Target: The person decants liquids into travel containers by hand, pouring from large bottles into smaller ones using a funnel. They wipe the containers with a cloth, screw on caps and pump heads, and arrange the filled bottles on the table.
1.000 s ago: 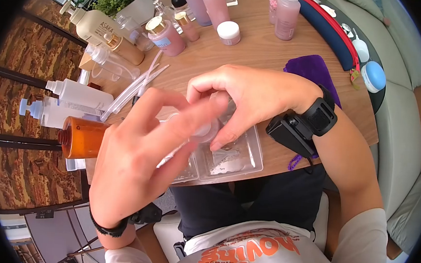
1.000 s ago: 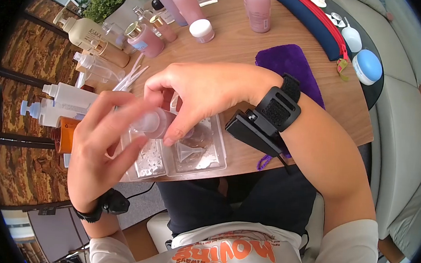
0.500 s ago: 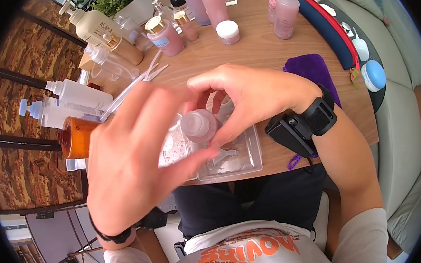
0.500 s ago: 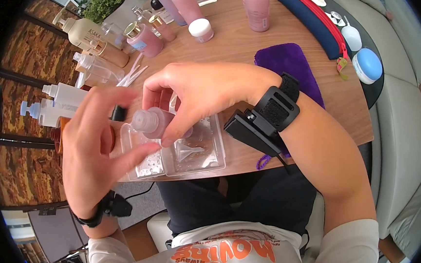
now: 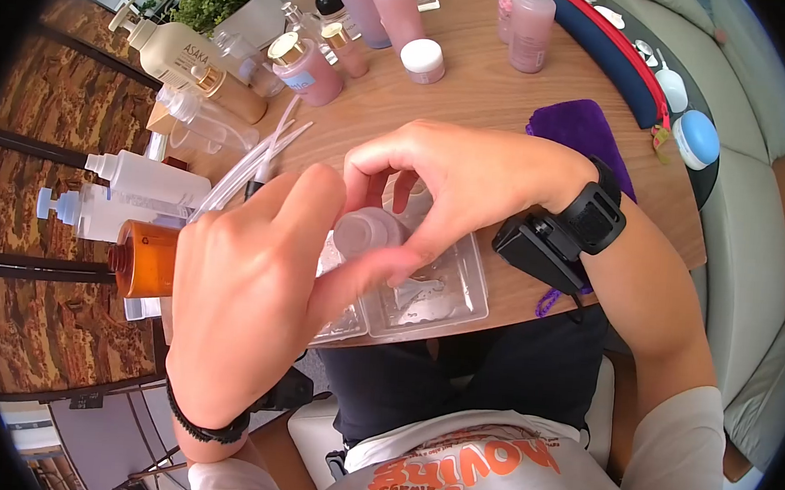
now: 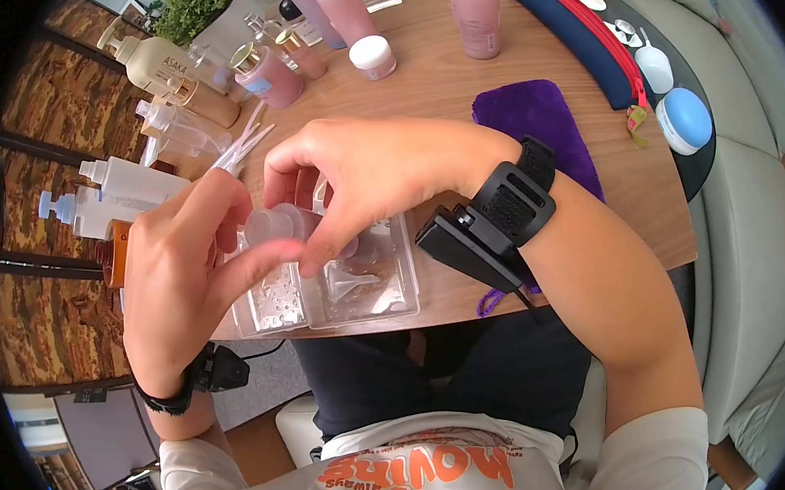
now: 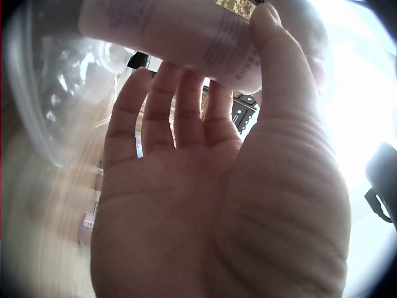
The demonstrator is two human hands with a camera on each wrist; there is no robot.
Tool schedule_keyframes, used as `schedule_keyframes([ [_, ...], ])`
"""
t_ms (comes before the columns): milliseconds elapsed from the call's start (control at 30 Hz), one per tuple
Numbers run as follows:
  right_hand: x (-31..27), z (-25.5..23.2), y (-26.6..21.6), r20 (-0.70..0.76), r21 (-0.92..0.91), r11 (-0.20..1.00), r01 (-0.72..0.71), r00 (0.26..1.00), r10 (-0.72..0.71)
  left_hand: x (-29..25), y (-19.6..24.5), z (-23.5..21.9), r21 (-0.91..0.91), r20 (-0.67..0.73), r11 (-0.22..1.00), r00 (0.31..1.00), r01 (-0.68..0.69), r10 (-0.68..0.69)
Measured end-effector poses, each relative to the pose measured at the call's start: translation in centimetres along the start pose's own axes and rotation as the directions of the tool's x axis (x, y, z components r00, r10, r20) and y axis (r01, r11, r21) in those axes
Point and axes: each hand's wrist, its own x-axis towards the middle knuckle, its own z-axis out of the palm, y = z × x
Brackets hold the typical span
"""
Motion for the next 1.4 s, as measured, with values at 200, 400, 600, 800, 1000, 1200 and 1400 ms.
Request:
schedule_keyframes([
  [200,0.1,0.0,0.2,0.019,-0.007,0.998,0.058,0.998,-0.058,0.0,0.1,-0.2,-0.079,0.060,0.996,0.998,-0.032,0.036],
  [400,0.2,0.1,0.4,-0.014,-0.050,0.992,0.118,0.993,-0.119,0.4,0.1,-0.2,-0.075,0.014,0.992,0.995,-0.100,0.101],
  [600,0.2,0.3,0.0,-0.058,-0.120,0.989,0.082,0.994,-0.089,0.1,0.4,0.6,0.214,0.035,0.977,0.999,0.008,-0.016],
  [800,0.2,0.3,0.0,-0.055,-0.149,0.982,0.113,0.991,-0.123,0.2,0.3,0.9,0.238,-0.002,0.968,0.997,-0.073,0.076],
  [1000,0.3,0.4,0.5,-0.118,-0.146,0.984,0.103,0.986,-0.121,0.5,-1.2,1.1,0.180,-0.068,0.984,0.997,-0.016,0.028],
  [1200,0.3,0.5,-0.8,-0.126,-0.052,0.999,-0.005,0.992,-0.002,0.7,-1.8,0.3,-0.050,-0.202,0.987,0.966,0.151,-0.158],
  [1400,0.4,0.9,-0.4,-0.276,-0.315,0.939,0.139,0.933,-0.231,1.7,-1.5,1.0,0.196,-0.252,0.967,0.962,0.161,-0.109],
])
